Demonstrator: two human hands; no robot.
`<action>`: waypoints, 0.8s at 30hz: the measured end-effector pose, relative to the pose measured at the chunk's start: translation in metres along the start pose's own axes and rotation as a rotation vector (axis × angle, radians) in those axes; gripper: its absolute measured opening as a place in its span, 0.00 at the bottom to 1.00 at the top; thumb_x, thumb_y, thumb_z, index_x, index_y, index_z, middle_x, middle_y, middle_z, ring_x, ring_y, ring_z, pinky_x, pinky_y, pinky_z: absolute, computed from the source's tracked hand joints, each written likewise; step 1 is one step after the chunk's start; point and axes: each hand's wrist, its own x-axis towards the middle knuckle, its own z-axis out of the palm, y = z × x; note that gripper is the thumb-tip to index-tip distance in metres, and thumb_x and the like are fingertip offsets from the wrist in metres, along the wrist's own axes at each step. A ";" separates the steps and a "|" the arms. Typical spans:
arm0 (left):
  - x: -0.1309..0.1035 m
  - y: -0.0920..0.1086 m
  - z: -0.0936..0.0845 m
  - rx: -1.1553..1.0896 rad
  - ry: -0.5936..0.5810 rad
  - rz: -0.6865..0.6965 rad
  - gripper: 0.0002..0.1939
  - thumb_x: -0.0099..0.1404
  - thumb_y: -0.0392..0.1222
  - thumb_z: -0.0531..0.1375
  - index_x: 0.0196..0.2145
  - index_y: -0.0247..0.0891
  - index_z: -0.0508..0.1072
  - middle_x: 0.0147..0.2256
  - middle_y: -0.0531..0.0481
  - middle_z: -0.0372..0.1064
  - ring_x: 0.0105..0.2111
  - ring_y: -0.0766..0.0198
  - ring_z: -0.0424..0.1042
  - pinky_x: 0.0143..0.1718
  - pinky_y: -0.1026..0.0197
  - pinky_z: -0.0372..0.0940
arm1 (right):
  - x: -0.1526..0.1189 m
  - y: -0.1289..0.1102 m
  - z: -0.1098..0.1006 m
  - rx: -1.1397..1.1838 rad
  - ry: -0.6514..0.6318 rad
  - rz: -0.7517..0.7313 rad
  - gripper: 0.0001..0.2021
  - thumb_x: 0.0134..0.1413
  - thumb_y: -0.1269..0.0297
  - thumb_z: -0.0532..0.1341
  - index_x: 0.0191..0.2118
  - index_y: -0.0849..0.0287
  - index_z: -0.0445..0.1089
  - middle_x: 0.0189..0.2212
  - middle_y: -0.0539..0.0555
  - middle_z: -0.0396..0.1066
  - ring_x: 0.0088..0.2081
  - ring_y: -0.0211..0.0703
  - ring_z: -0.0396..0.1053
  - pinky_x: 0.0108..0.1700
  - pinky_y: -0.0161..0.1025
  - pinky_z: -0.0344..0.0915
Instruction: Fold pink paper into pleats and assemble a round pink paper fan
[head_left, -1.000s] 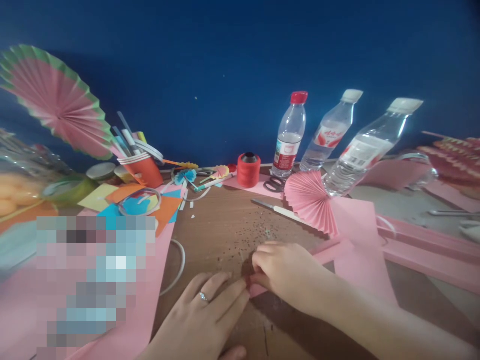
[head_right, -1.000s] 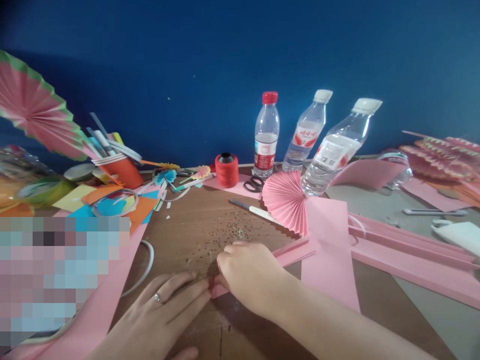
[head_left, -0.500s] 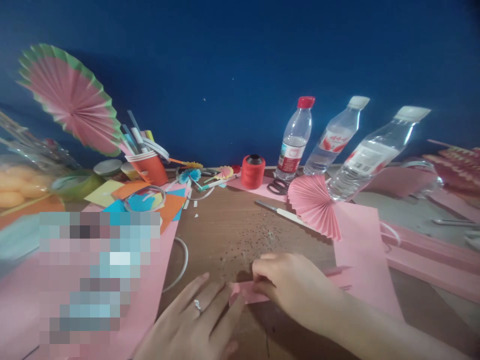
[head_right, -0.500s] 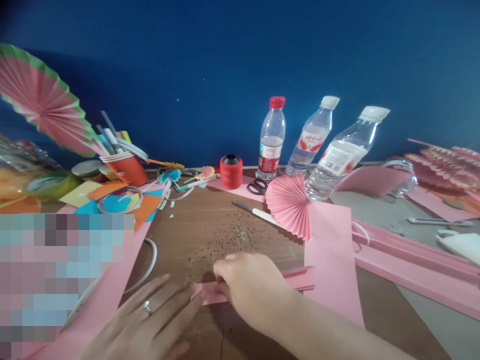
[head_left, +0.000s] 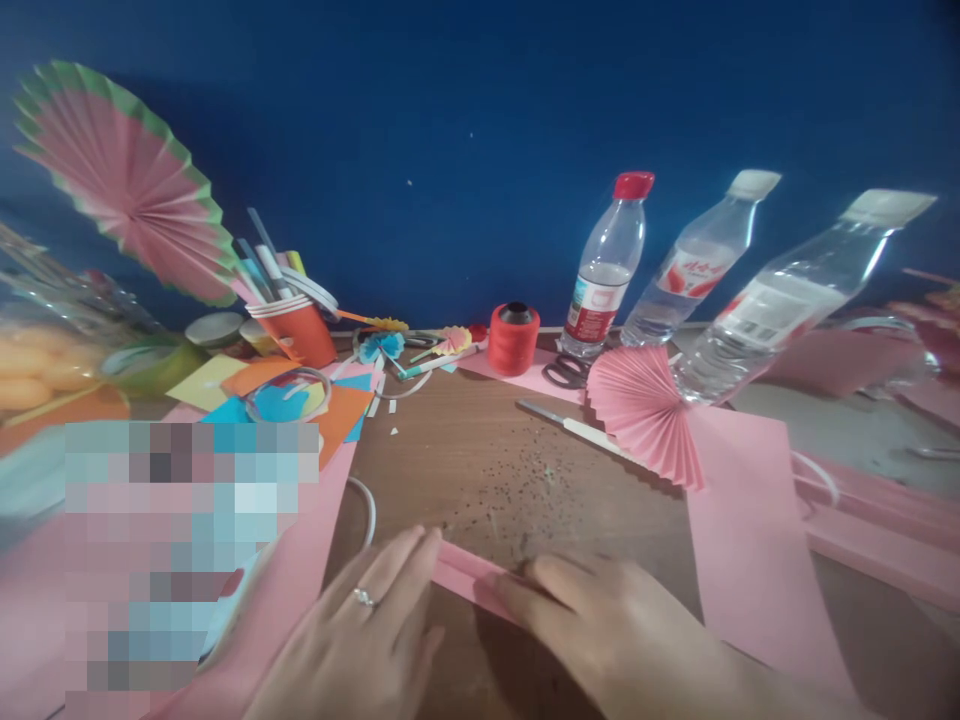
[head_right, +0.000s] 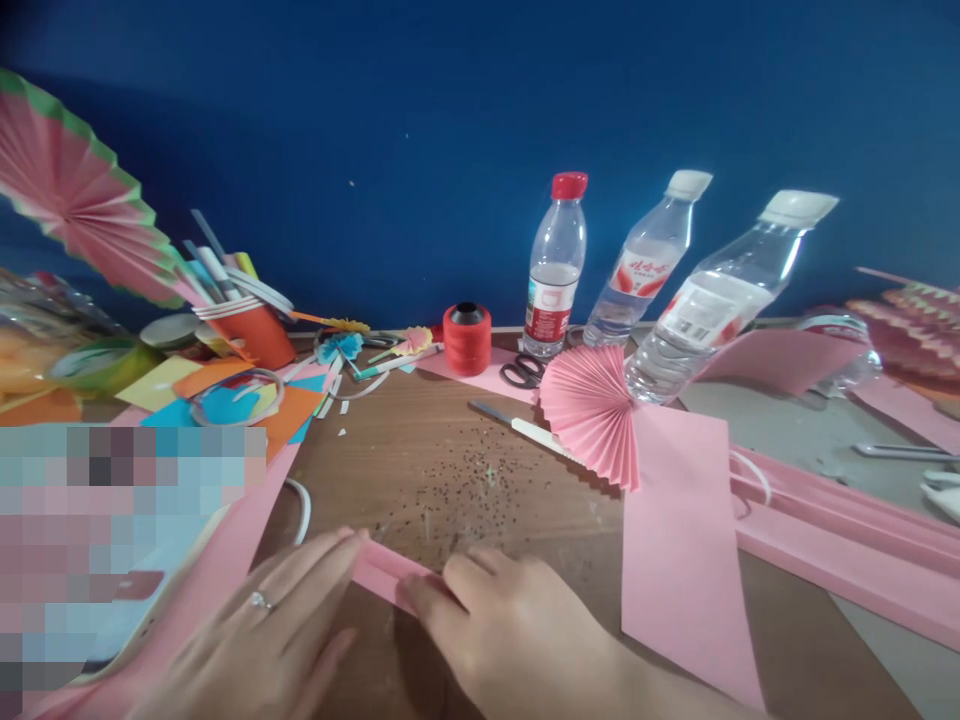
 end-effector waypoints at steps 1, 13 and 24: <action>-0.004 0.002 0.003 0.001 -0.010 -0.030 0.19 0.63 0.38 0.48 0.50 0.34 0.66 0.47 0.45 0.70 0.45 0.58 0.69 0.46 0.59 0.63 | -0.001 0.000 0.003 -0.053 0.034 -0.024 0.11 0.53 0.72 0.55 0.43 0.60 0.64 0.28 0.50 0.66 0.26 0.39 0.62 0.21 0.35 0.52; -0.011 0.004 0.005 -0.050 -0.252 0.028 0.31 0.59 0.36 0.50 0.60 0.38 0.50 0.52 0.47 0.65 0.48 0.60 0.67 0.48 0.64 0.62 | -0.002 0.004 0.012 -0.240 0.290 -0.061 0.10 0.54 0.75 0.51 0.36 0.59 0.68 0.19 0.47 0.62 0.19 0.39 0.60 0.18 0.40 0.44; -0.006 0.003 0.001 -0.069 -0.262 0.043 0.29 0.60 0.39 0.51 0.59 0.37 0.52 0.52 0.46 0.65 0.49 0.59 0.67 0.49 0.63 0.62 | -0.003 0.007 0.009 -0.209 0.241 -0.085 0.13 0.56 0.76 0.50 0.24 0.59 0.64 0.17 0.48 0.62 0.19 0.37 0.61 0.18 0.39 0.46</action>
